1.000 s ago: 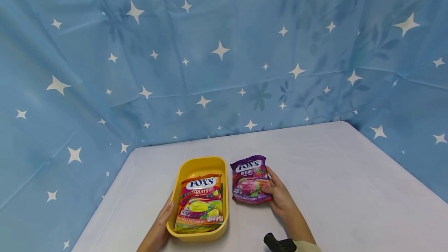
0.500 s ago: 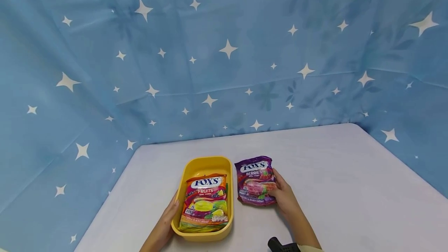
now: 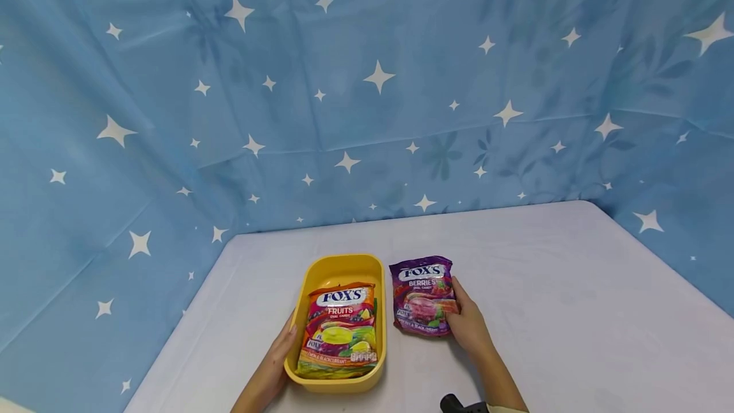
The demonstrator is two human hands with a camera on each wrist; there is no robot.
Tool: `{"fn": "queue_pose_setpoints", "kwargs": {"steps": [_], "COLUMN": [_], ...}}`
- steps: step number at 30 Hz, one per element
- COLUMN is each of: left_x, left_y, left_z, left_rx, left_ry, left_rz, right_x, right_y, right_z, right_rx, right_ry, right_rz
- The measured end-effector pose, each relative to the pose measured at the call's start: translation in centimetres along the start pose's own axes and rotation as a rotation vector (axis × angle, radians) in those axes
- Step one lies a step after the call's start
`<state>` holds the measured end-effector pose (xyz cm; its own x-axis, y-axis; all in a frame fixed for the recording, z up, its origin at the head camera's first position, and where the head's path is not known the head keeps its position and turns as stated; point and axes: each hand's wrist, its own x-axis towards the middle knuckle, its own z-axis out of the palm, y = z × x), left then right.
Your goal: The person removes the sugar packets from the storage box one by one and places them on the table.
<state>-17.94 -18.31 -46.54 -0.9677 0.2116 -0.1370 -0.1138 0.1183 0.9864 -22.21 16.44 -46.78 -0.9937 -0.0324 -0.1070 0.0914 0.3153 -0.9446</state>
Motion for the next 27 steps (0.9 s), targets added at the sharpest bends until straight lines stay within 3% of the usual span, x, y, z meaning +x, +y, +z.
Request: {"fn": "queue_pose_setpoints", "kwargs": {"steps": [13, 27], "left_x": [0.15, 0.24], "left_y": [0.53, 0.21], "left_z": [0.02, 0.07], "left_rx": [-0.014, -0.026], "left_ry": [-0.001, -0.027], "left_rz": [-0.006, 0.009], "right_x": [0.43, 0.13], "right_y": [-0.6, 0.11], "right_z": [-0.06, 0.29], "right_rx": [-0.352, -0.43], "right_ry": [0.118, 0.15], "right_rz": [-0.082, -0.093]}}
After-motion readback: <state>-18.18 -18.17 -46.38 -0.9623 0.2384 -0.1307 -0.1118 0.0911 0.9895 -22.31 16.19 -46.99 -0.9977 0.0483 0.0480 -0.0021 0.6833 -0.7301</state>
